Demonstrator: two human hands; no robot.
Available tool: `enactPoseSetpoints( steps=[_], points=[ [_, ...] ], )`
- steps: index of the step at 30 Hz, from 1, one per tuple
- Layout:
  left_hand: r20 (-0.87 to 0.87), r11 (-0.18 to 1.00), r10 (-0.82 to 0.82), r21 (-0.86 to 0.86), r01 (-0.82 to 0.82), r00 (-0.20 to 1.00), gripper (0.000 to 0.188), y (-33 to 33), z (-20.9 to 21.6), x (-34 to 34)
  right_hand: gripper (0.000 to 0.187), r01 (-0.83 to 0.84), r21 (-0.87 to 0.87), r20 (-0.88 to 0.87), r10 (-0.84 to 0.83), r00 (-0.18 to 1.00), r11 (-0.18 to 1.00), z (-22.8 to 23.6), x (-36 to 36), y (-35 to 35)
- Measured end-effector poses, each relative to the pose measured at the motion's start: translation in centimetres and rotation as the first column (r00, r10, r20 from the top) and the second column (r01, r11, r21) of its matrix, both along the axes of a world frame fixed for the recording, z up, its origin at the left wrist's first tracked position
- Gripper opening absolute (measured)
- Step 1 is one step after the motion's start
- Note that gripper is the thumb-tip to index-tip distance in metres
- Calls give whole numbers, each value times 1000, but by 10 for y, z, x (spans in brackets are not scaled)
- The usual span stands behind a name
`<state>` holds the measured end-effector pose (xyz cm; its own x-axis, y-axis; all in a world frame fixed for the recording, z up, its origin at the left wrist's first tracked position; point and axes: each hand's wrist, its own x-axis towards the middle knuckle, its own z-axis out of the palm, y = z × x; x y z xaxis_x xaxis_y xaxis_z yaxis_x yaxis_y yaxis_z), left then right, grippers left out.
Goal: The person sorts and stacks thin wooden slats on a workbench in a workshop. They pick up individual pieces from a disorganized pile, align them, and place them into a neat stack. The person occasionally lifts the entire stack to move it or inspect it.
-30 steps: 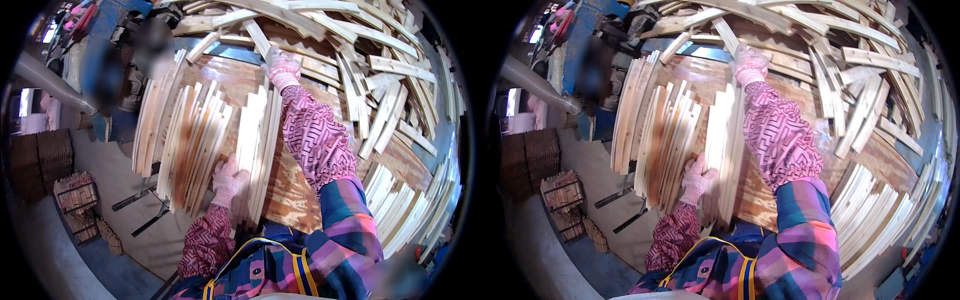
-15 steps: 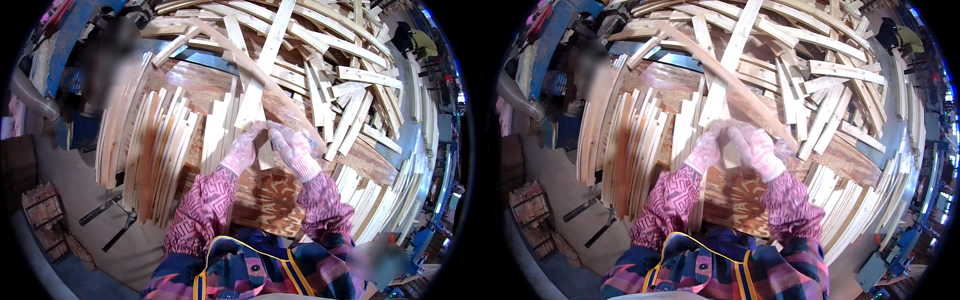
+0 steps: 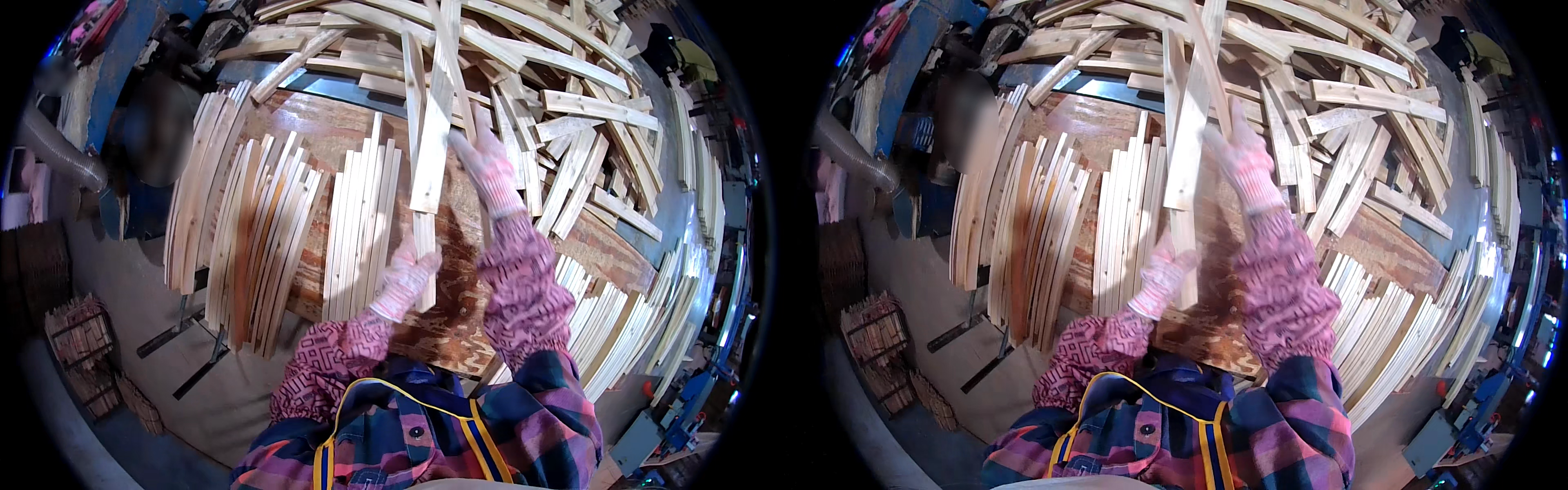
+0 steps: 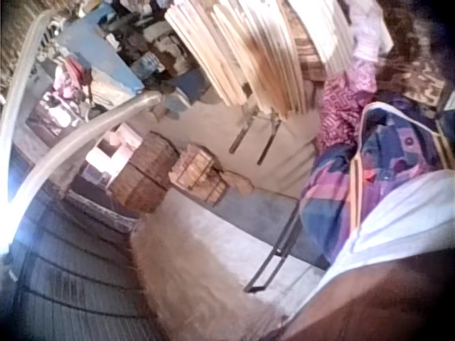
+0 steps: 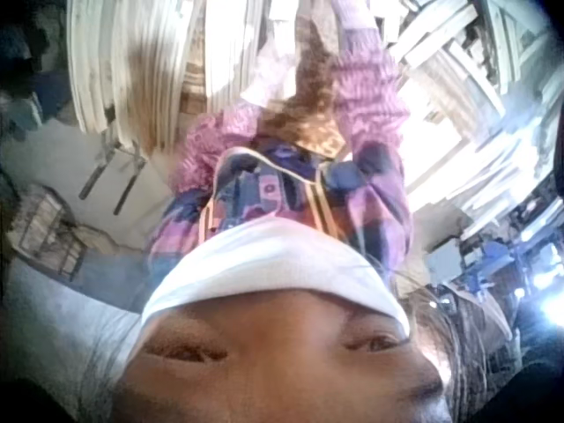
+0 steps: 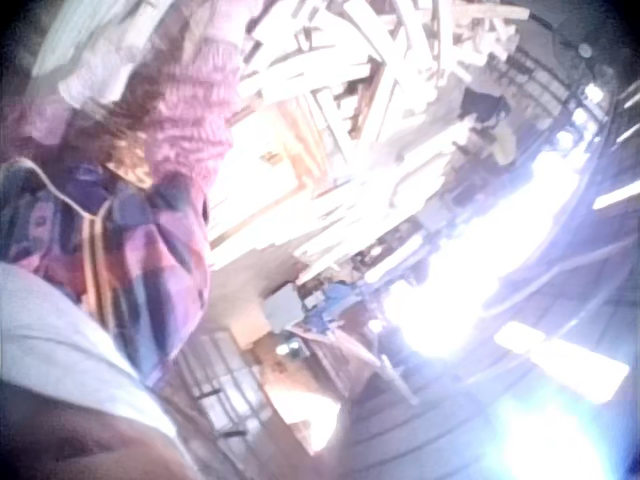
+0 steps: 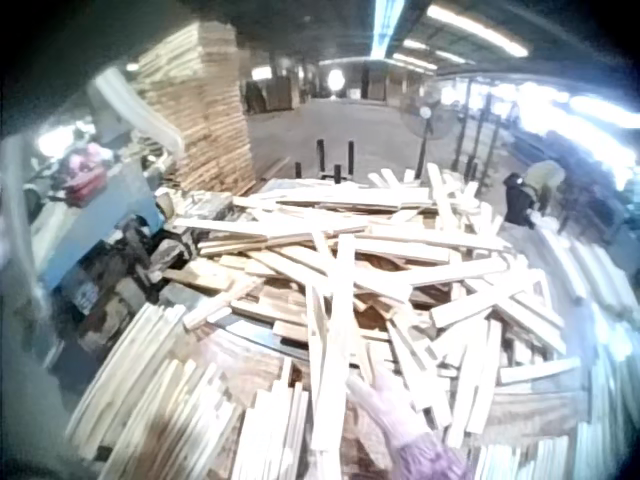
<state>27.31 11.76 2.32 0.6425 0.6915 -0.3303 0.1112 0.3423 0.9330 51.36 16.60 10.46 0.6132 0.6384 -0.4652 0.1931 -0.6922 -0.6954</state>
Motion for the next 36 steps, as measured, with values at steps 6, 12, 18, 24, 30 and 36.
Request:
enactPoseSetpoints(
  steps=[6, 12, 18, 24, 30, 36],
  points=[
    [-133, 994, -105, -51, 99, 986, 82, -7, -6, -3, 122, 121, -98, 258, -92, 962, 988, 11, -1, 68],
    [-657, 539, 162, 684, 492, 736, 70, -38, 27, -54, 54, 740, 365, -928, 281, 244, 565, -67, -10, -72],
    [-779, 484, 207, 607, 630, 592, 75, -36, 6, -116, 45, 257, 215, -599, -80, 797, 942, -85, -132, -170],
    [-855, 511, 211, 510, 692, 474, 104, -7, -8, -118, 65, -638, -421, -308, 560, 769, 645, -32, -162, -90],
    [-958, 599, -1, 229, 768, 286, 104, -1, 9, -108, 56, -222, 129, 355, 164, 920, 966, -1, -53, 62],
    [-918, 569, -9, 321, 757, 396, 86, 21, 30, -103, 94, -229, -180, 392, 283, 875, 957, -56, -114, 214]
  ],
)
